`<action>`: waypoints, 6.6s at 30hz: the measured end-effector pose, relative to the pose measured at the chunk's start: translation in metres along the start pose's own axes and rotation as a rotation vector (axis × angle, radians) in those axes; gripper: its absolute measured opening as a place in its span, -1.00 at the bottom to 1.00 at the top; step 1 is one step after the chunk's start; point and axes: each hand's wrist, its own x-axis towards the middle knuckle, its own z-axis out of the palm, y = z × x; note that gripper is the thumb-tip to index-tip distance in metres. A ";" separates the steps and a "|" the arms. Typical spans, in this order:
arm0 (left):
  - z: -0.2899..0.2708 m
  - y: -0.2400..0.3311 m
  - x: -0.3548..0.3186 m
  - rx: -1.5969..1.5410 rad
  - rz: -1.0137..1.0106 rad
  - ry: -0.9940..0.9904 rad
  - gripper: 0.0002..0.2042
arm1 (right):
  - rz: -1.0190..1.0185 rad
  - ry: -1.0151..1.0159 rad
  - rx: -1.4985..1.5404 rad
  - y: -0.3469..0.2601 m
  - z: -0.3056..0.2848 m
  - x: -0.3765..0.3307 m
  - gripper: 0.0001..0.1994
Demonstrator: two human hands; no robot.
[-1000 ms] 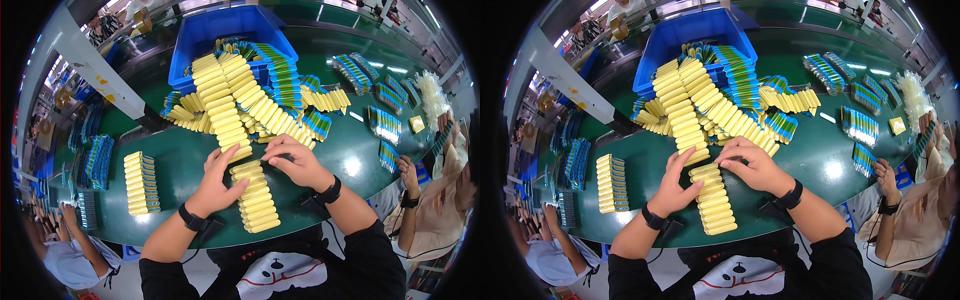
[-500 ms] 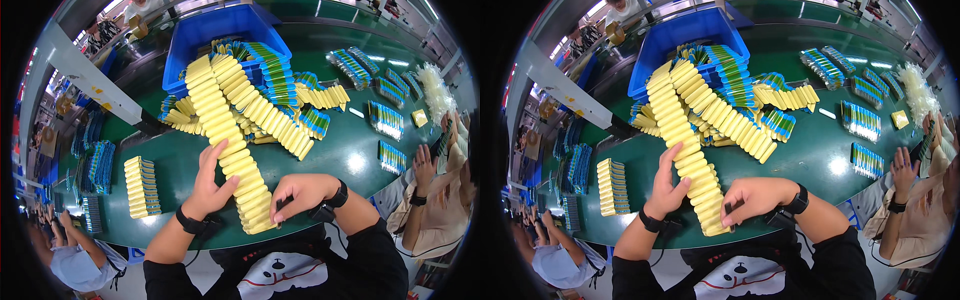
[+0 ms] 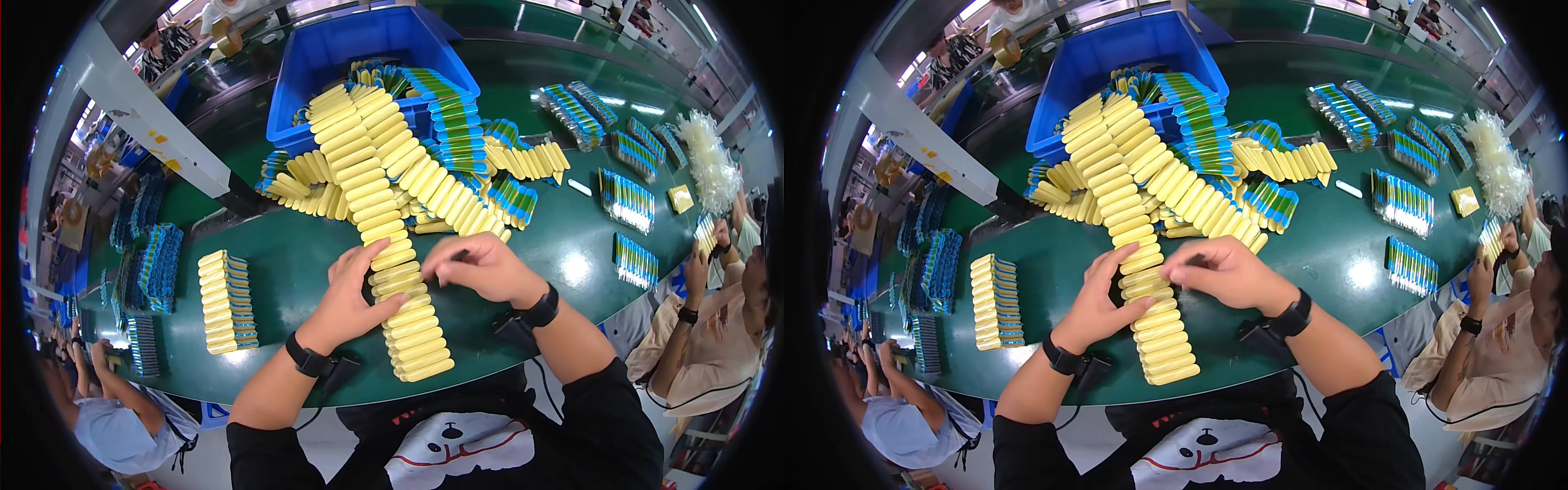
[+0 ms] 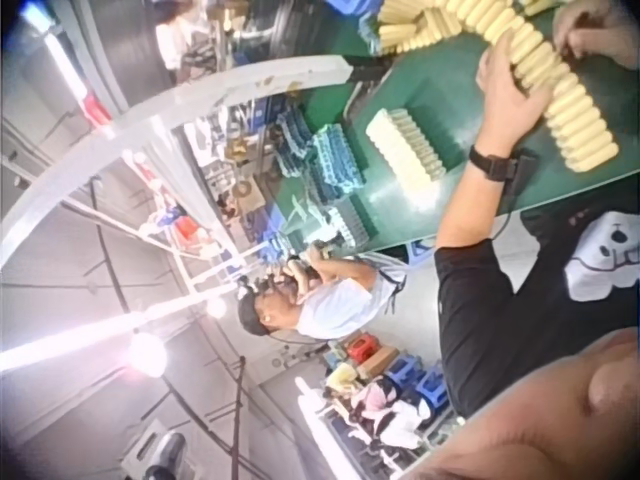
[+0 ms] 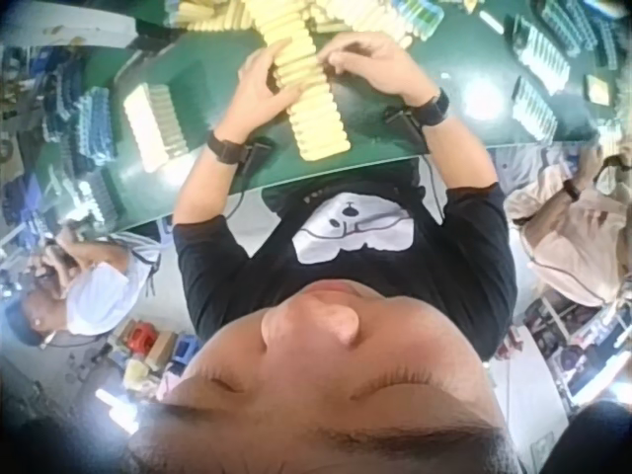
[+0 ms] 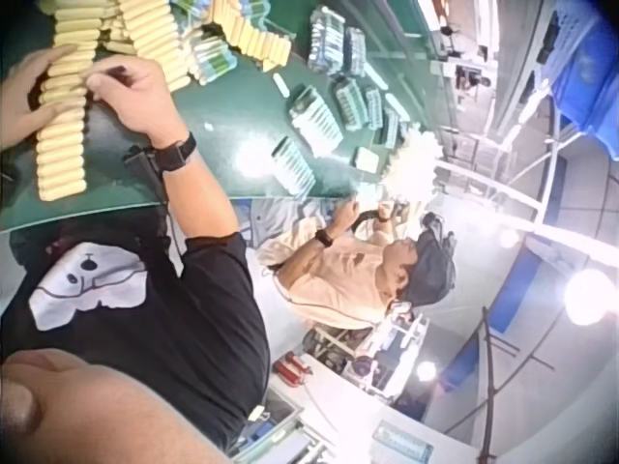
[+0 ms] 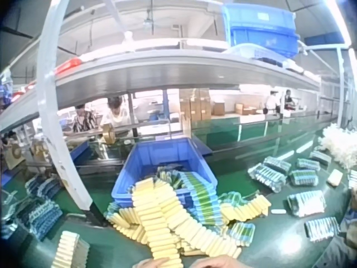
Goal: The person uses a small blade to cut a long strip of yellow-wrapped batteries into individual pieces, stacking them on the table. They then pick up a new strip from a blue bin and continue the process.
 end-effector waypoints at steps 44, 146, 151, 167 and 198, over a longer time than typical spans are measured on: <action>-0.003 0.026 -0.018 0.076 0.414 -0.148 -0.13 | -0.148 -0.070 -0.188 -0.001 0.005 -0.004 -0.88; 0.001 0.019 -0.022 0.035 0.417 -0.180 -0.04 | -0.016 -0.112 -0.049 -0.015 0.004 -0.008 -0.87; 0.004 0.019 -0.013 -0.201 0.281 0.003 -0.06 | 0.254 -0.492 -0.102 -0.027 0.004 -0.014 -0.88; 0.009 -0.001 -0.003 -0.005 0.033 0.021 -0.31 | 0.576 -0.825 -0.079 -0.023 -0.004 -0.009 -0.84; 0.005 0.018 -0.022 -0.001 0.413 -0.105 -0.12 | 0.025 -0.144 0.019 -0.018 0.007 -0.011 -0.90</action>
